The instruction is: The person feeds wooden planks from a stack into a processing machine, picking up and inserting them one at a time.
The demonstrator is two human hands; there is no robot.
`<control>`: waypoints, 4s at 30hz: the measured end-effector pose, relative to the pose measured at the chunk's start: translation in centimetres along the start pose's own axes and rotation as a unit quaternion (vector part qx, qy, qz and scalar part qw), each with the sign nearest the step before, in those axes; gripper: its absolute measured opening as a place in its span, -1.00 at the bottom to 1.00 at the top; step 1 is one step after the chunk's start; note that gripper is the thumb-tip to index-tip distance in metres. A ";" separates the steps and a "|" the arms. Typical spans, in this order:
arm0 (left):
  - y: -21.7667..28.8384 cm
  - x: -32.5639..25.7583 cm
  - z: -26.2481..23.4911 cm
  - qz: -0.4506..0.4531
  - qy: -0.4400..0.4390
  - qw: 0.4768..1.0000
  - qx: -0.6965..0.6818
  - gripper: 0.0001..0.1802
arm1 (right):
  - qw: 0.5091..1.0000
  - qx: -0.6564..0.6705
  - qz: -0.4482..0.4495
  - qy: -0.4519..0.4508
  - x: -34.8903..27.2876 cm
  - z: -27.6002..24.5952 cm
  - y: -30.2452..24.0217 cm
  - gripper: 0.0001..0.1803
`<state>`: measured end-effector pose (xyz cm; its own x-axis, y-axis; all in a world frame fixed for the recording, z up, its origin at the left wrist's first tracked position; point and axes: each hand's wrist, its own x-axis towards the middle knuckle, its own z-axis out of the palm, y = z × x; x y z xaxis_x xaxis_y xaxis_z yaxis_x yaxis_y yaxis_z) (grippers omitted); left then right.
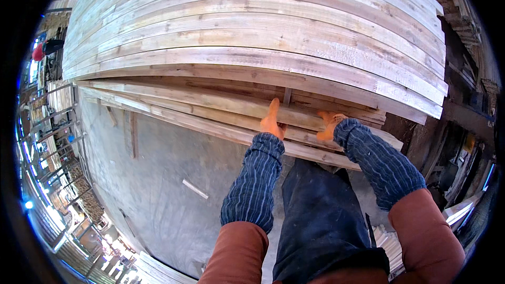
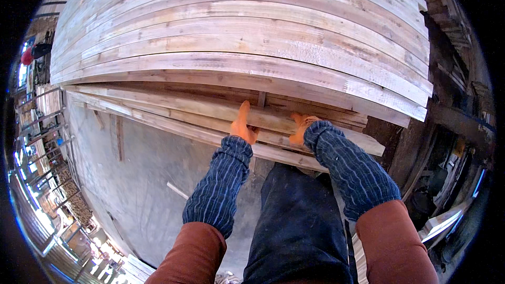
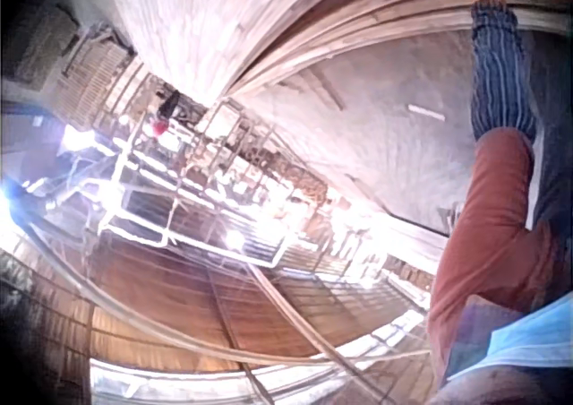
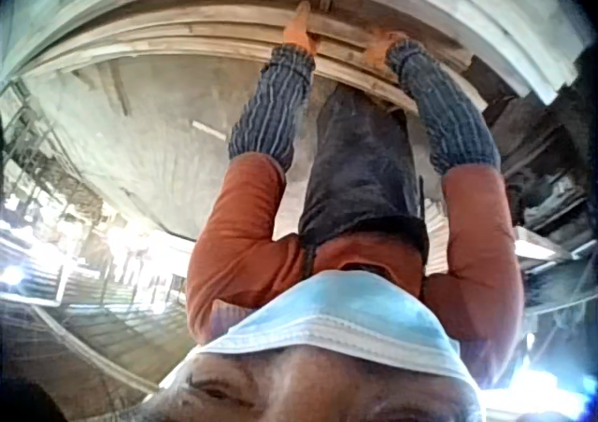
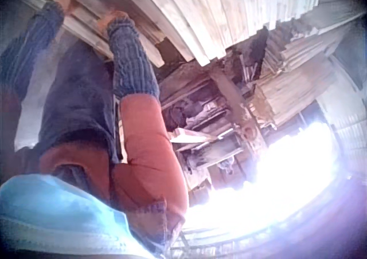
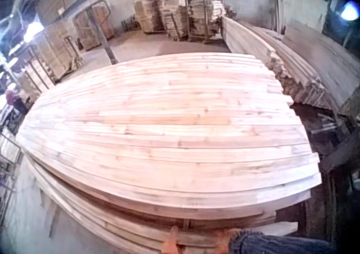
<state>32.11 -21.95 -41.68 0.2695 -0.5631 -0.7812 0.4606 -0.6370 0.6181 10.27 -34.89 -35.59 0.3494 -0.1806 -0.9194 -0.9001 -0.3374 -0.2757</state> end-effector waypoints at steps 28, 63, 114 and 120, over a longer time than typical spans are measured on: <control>4.9 -29.6 7.4 -0.065 -0.376 0.919 0.096 -0.51 | 0.897 0.329 -0.289 -0.065 -9.9 -0.3 -14.7 0.24; 12.7 -42.5 24.6 0.605 -0.151 0.394 0.675 -0.43 | 0.800 0.013 0.189 0.570 -57.8 24.9 35.7 0.34; 11.5 -44.2 12.9 0.471 0.000 0.470 0.747 0.12 | 0.863 -0.045 0.094 0.494 -55.3 22.4 32.9 0.29; 8.3 -43.9 19.7 0.468 -0.057 0.486 0.736 0.12 | 0.843 -0.039 0.017 0.537 -54.4 21.3 32.0 0.21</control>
<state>7.47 -12.93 -0.53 -0.3082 -0.9411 -0.1392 -0.9453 0.2865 0.1559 -43.07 -16.20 -0.40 0.3956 -0.9090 -0.1312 -0.9091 -0.3674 -0.1962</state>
